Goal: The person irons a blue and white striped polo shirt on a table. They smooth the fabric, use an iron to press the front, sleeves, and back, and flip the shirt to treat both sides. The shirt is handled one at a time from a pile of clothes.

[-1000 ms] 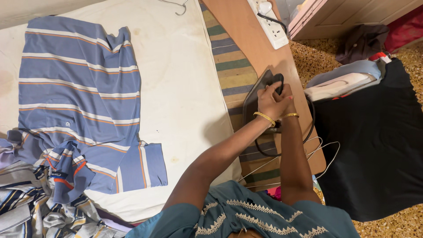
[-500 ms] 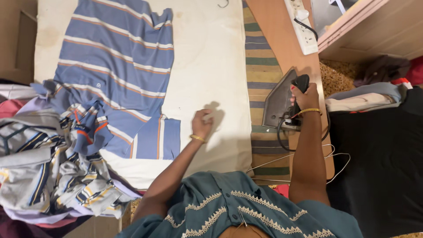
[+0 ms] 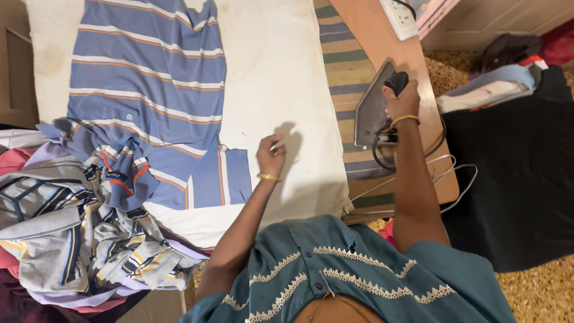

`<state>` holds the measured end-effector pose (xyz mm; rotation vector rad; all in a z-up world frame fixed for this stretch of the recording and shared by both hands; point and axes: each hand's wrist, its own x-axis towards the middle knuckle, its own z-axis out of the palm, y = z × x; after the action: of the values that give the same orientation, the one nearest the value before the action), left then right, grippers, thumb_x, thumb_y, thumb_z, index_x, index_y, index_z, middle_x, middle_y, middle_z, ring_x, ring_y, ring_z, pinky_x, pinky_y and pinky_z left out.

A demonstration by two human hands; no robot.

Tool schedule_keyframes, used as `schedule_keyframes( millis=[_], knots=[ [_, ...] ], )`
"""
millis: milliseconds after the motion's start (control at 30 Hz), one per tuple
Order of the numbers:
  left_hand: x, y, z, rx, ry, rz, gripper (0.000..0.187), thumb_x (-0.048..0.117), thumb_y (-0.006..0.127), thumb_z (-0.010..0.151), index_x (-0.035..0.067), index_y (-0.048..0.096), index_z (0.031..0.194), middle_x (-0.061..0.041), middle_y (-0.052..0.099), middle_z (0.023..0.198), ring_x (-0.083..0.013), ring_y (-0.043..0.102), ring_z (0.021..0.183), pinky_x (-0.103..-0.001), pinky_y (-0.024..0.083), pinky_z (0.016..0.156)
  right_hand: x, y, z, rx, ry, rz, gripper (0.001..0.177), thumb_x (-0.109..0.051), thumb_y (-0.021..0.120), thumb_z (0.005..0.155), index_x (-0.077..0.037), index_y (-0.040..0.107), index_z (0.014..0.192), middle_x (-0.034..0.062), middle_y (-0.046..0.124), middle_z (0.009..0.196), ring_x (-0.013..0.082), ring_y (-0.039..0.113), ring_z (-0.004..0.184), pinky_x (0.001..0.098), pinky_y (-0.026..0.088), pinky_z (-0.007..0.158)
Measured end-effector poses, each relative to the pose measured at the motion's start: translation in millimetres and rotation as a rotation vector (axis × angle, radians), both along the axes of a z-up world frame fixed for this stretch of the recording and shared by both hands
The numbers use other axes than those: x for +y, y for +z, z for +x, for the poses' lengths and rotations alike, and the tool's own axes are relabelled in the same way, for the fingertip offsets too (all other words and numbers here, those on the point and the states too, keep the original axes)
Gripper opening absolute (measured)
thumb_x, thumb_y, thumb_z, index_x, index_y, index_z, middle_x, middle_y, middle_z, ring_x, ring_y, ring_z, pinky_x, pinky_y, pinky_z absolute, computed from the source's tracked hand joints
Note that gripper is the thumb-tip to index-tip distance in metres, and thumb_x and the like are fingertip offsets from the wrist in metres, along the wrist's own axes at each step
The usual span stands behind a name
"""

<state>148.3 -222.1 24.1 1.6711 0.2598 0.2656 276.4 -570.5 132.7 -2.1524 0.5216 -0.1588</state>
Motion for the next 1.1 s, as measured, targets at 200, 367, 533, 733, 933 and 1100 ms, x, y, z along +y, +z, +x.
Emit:
schedule_keyframes(
  millis=[200, 367, 533, 733, 933, 1100],
  knots=[
    [-107, 31, 31, -0.085, -0.322, 0.049, 0.043, -0.008, 0.064, 0.085, 0.007, 0.070, 0.124, -0.011, 0.068, 0.115, -0.0180, 0.073, 0.099, -0.027, 0.062, 0.081, 4, 4, -21, -0.008, -0.037, 0.077, 0.047, -0.024, 0.080, 0.095, -0.001, 0.041, 0.109, 0.0107, 0.064, 0.078, 0.0172, 0.064, 0.052, 0.0336, 0.051, 0.042],
    [-198, 51, 48, -0.136, -0.495, 0.023, 0.053, 0.005, 0.074, 0.083, 0.003, 0.062, 0.135, -0.015, 0.067, 0.121, -0.0230, 0.071, 0.106, -0.032, 0.060, 0.088, -2, -12, -21, 0.011, -0.082, 0.125, 0.050, -0.022, 0.082, 0.090, -0.001, 0.042, 0.112, 0.0133, 0.067, 0.081, 0.0175, 0.064, 0.053, 0.0338, 0.050, 0.044],
    [-250, 59, 62, -0.203, -0.426, 0.174, 0.061, 0.013, 0.076, 0.079, 0.002, 0.060, 0.136, -0.018, 0.066, 0.121, -0.0308, 0.069, 0.106, -0.035, 0.055, 0.094, -16, -40, -15, 0.015, -0.101, 0.028, 0.061, -0.027, 0.087, 0.084, 0.000, 0.048, 0.121, 0.0186, 0.071, 0.095, 0.0255, 0.073, 0.075, 0.0381, 0.057, 0.063],
    [-259, 63, 65, -0.092, -0.398, 0.198, 0.059, 0.018, 0.071, 0.080, 0.005, 0.063, 0.137, -0.017, 0.065, 0.114, -0.0305, 0.068, 0.100, -0.034, 0.054, 0.094, -21, -43, -17, 0.032, -0.069, -0.048, 0.068, -0.035, 0.088, 0.084, 0.001, 0.046, 0.124, 0.0230, 0.071, 0.105, 0.0337, 0.072, 0.094, 0.0427, 0.057, 0.081],
    [-222, 73, 54, -0.088, -0.547, -0.047, 0.056, 0.010, 0.073, 0.080, 0.007, 0.061, 0.136, -0.015, 0.063, 0.117, -0.0277, 0.069, 0.107, -0.033, 0.059, 0.092, -9, -17, -25, -0.260, 0.014, -0.296, 0.070, -0.026, 0.092, 0.081, 0.006, 0.045, 0.123, 0.0302, 0.058, 0.114, 0.0462, 0.059, 0.106, 0.0491, 0.048, 0.093],
    [-106, 21, 22, -0.170, -0.362, 0.287, 0.045, 0.002, 0.072, 0.076, 0.007, 0.069, 0.121, -0.015, 0.065, 0.123, -0.0294, 0.065, 0.114, -0.035, 0.057, 0.093, 29, 31, -64, -0.522, 0.076, -0.577, 0.062, -0.011, 0.087, 0.083, 0.005, 0.049, 0.128, 0.0294, 0.053, 0.117, 0.0478, 0.050, 0.109, 0.0498, 0.040, 0.095]
  ],
)
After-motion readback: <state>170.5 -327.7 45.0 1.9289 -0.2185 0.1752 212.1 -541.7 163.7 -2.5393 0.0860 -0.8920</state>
